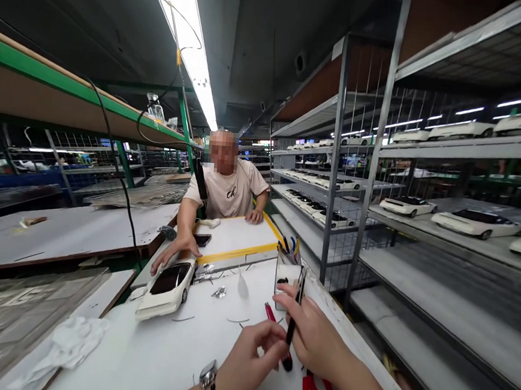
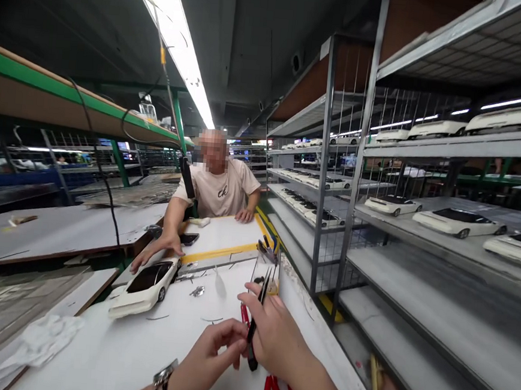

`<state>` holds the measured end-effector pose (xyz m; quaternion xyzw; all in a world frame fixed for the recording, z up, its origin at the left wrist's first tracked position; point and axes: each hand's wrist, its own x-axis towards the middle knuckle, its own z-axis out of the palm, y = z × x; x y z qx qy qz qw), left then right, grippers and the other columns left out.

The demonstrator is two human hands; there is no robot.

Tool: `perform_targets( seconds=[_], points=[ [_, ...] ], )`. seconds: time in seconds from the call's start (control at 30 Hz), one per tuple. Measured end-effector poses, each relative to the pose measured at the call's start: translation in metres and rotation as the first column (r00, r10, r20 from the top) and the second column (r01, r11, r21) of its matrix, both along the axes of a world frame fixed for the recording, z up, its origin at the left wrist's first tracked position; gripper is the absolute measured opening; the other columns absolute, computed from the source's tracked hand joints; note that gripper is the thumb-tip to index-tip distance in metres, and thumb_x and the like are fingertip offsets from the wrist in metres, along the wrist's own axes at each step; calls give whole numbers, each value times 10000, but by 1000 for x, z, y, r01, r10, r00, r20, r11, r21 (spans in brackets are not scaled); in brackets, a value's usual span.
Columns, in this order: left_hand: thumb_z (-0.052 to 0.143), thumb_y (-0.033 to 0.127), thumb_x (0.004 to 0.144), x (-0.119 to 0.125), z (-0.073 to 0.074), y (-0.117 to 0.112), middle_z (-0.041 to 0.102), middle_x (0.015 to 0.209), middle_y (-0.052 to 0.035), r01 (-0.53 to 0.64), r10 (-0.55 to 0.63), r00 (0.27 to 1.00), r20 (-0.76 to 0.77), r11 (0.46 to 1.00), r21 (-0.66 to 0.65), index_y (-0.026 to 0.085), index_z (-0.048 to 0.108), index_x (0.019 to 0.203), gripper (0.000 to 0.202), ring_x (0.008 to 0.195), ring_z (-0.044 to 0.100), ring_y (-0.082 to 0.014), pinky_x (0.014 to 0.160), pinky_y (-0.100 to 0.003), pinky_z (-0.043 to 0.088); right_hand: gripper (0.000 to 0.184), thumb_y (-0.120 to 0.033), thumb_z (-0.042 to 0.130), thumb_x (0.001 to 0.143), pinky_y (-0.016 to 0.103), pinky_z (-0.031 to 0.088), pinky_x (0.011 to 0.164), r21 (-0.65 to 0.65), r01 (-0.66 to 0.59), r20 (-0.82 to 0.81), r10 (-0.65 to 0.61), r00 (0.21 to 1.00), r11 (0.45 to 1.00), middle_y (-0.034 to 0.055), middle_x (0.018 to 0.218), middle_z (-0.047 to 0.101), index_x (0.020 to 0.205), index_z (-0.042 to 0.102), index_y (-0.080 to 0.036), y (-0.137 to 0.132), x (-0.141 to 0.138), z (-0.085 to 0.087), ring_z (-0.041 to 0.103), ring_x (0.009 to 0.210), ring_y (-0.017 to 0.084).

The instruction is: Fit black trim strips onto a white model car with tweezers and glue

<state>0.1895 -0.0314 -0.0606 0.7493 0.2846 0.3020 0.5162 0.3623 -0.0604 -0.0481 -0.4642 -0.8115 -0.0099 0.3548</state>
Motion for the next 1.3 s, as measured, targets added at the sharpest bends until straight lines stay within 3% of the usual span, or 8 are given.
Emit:
perform_targets(
  seconds=[0.23, 0.33, 0.53, 0.73, 0.87, 0.97, 1.17, 1.3],
  points=[
    [601, 432, 787, 2, 3, 0, 610, 652, -38, -11, 15, 1000, 24, 989, -147, 121, 568, 790, 312, 547, 523, -94, 555, -218, 451, 706, -2, 359, 757, 444, 441, 929, -55, -85, -64, 82, 995, 995, 102, 1359, 441, 1401, 229, -261, -1, 5, 2, 481, 1177, 249],
    [591, 400, 786, 1, 4, 0, 594, 635, -28, -47, 45, 999, -13, 991, -124, 125, 560, 782, 277, 539, 519, -93, 550, -217, 446, 599, -52, 331, 859, 412, 455, 881, 93, -25, -340, 55, 939, 995, 77, 1177, 573, 1397, 228, -296, 1, 6, 2, 544, 1080, 212],
    [519, 253, 788, -2, 1, -2, 550, 571, 2, -147, 170, 981, -94, 967, 206, 156, 522, 688, 140, 525, 492, -91, 520, -195, 411, 330, -300, 463, 938, 242, 461, 598, 63, -83, -906, 92, 414, 995, 12, 835, 633, 1234, 325, -257, 4, 0, 8, 567, 698, 120],
    [471, 112, 777, -7, -10, 2, 493, 552, 36, -216, 295, 955, 24, 638, 739, 180, 454, 672, 126, 487, 435, -73, 479, -171, 375, 241, -368, 591, 867, 220, 438, 561, -46, -258, -974, 14, 227, 965, 26, 774, 676, 900, 431, -191, 8, 0, 12, 526, 542, 75],
    [489, 66, 782, -8, -10, 6, 490, 575, 34, -203, 285, 955, 84, 421, 884, 186, 447, 713, 145, 527, 455, -89, 510, -194, 383, 254, -382, 602, 855, 216, 434, 546, -42, -294, -983, 13, 184, 955, 46, 775, 689, 855, 442, -184, 11, 1, 12, 550, 562, 88],
    [500, 75, 794, -8, -5, 4, 546, 668, -1, -208, 272, 958, 87, 456, 865, 185, 462, 770, 119, 617, 512, -114, 550, -214, 419, 253, -378, 592, 864, 223, 435, 557, -37, -324, -979, 30, 199, 945, 47, 774, 696, 830, 426, -191, 10, 1, 11, 558, 561, 91],
    [471, 164, 888, -8, -2, 1, 627, 868, -30, -110, 199, 979, -41, 692, 713, 226, 490, 1140, 260, 736, 568, -124, 638, -235, 487, 213, -354, 572, 885, 243, 442, 593, -91, -413, -944, 54, 325, 906, 56, 832, 703, 829, 457, -184, 4, -2, 13, 565, 572, 90],
    [467, 185, 899, -9, -3, 2, 621, 871, -28, -106, 185, 982, -42, 720, 685, 240, 491, 1144, 252, 708, 552, -120, 643, -246, 494, 244, -371, 590, 871, 246, 418, 575, -98, -374, -959, 13, 282, 922, 58, 827, 704, 800, 458, -179, 7, -3, 10, 549, 537, 87]
  ],
)
